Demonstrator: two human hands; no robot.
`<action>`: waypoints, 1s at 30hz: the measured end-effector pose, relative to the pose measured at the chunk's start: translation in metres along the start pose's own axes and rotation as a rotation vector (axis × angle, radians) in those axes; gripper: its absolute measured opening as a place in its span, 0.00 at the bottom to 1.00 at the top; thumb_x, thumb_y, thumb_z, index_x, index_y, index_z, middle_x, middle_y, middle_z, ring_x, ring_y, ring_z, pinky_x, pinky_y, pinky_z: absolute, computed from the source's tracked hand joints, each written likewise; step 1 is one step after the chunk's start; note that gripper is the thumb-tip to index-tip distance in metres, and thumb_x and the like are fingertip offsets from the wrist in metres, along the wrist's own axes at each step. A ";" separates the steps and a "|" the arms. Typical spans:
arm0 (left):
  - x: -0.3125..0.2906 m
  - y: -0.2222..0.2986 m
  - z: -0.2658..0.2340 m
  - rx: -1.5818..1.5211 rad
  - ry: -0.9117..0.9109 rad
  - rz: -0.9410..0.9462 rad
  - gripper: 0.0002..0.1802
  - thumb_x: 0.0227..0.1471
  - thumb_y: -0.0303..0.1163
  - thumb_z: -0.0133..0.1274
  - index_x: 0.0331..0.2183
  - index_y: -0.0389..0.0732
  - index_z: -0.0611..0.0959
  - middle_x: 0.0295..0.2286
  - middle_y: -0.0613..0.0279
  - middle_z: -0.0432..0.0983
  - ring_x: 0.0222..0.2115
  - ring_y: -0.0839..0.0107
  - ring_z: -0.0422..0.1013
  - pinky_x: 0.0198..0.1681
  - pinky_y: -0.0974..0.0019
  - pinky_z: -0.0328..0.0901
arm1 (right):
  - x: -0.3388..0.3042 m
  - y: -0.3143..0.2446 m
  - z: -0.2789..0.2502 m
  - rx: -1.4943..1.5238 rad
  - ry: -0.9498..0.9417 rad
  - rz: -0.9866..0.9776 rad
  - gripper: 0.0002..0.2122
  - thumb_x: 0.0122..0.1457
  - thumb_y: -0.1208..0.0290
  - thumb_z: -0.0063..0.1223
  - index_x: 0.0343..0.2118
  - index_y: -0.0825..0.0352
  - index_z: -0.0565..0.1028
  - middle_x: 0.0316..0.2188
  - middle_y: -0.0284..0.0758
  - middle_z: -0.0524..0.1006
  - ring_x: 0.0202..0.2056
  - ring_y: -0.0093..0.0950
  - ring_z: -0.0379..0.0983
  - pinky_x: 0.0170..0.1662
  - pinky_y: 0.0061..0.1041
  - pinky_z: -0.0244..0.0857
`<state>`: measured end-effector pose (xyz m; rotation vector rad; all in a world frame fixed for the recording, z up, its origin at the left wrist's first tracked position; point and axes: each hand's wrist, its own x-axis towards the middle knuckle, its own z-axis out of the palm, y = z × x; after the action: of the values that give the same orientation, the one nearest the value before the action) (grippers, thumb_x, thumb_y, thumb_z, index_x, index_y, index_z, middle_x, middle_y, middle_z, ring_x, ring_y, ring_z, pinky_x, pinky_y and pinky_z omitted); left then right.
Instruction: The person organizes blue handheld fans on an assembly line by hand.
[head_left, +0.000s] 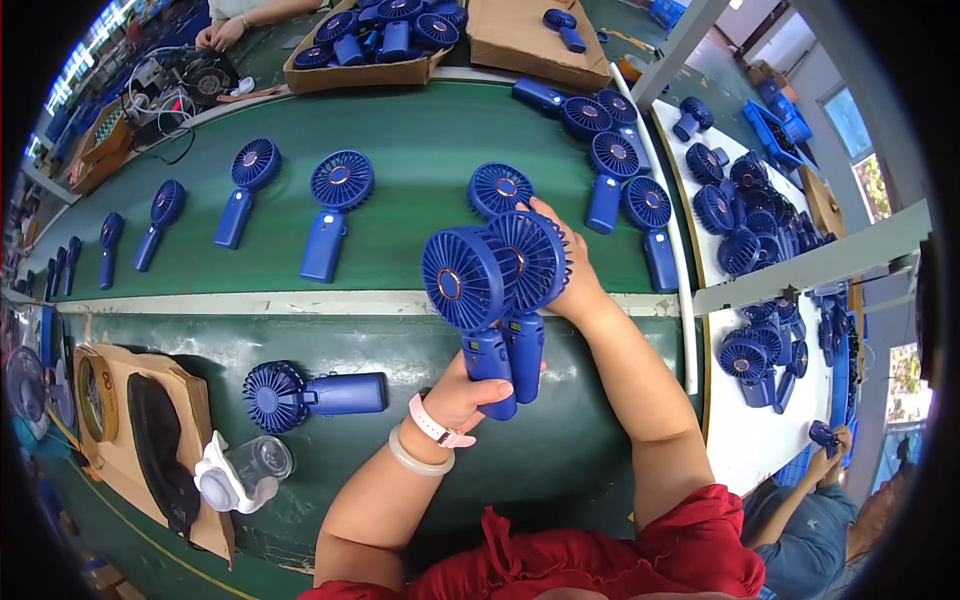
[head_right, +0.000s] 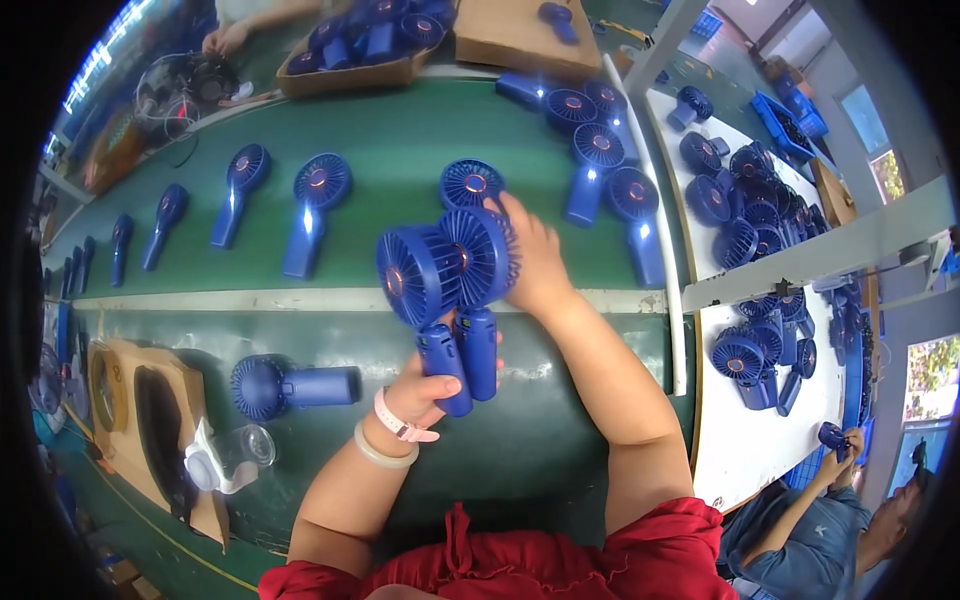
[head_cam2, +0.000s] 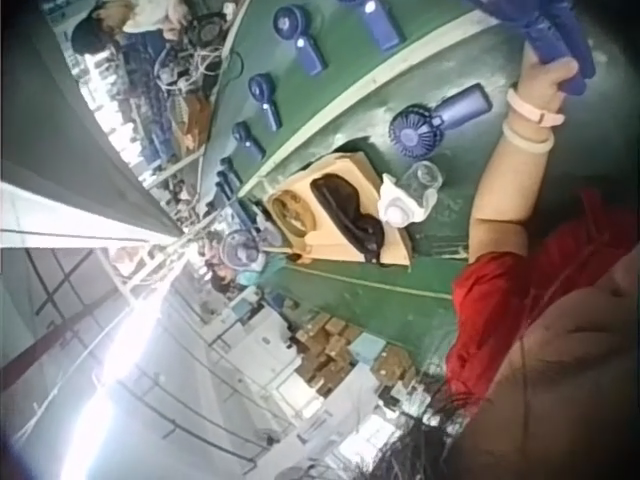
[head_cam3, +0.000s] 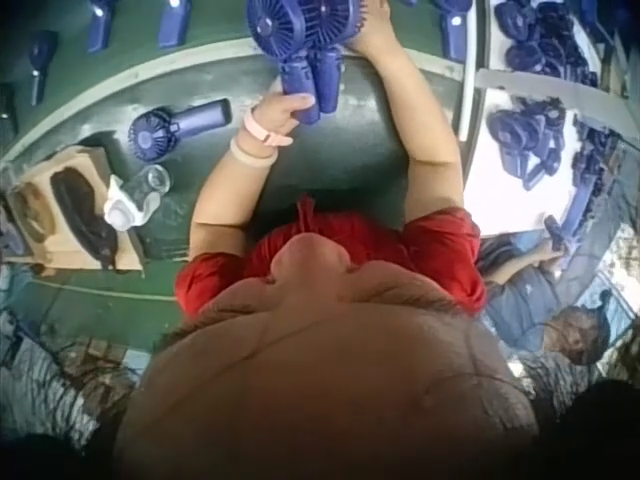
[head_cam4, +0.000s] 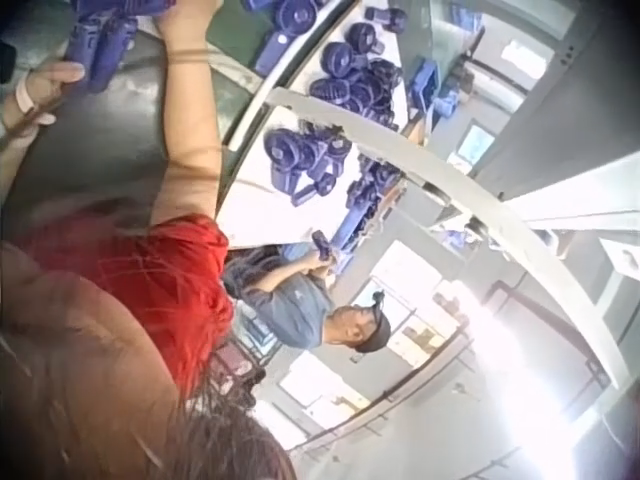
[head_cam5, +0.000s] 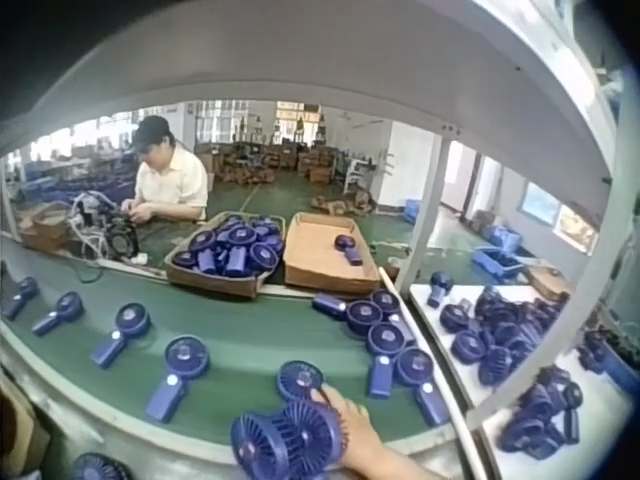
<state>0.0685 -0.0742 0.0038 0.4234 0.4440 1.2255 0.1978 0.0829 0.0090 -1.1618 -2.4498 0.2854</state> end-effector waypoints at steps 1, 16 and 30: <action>0.000 0.000 -0.002 0.004 0.001 0.003 0.48 0.31 0.29 0.62 0.55 0.43 0.57 0.45 0.53 0.65 0.42 0.59 0.69 0.44 0.56 0.67 | -0.001 -0.003 -0.007 0.007 -0.022 0.027 0.36 0.42 0.61 0.60 0.57 0.57 0.59 0.54 0.40 0.60 0.53 0.41 0.60 0.51 0.43 0.54; 0.001 -0.001 0.003 -0.081 -0.023 0.065 0.46 0.36 0.27 0.60 0.56 0.47 0.54 0.45 0.55 0.64 0.43 0.60 0.68 0.43 0.58 0.67 | -0.062 0.006 -0.040 2.026 -0.120 0.653 0.14 0.61 0.58 0.40 0.43 0.63 0.66 0.34 0.35 0.71 0.29 0.26 0.69 0.26 0.23 0.66; 0.000 0.001 0.002 -0.285 -0.008 0.200 0.46 0.37 0.23 0.58 0.56 0.55 0.54 0.45 0.53 0.64 0.43 0.57 0.68 0.43 0.52 0.67 | -0.081 -0.005 -0.016 2.251 -0.214 0.489 0.20 0.58 0.68 0.45 0.53 0.60 0.59 0.48 0.39 0.66 0.41 0.37 0.70 0.40 0.41 0.69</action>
<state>0.0686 -0.0744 0.0065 0.2317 0.2180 1.4563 0.2475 0.0171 0.0023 -0.3758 -0.5140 2.3193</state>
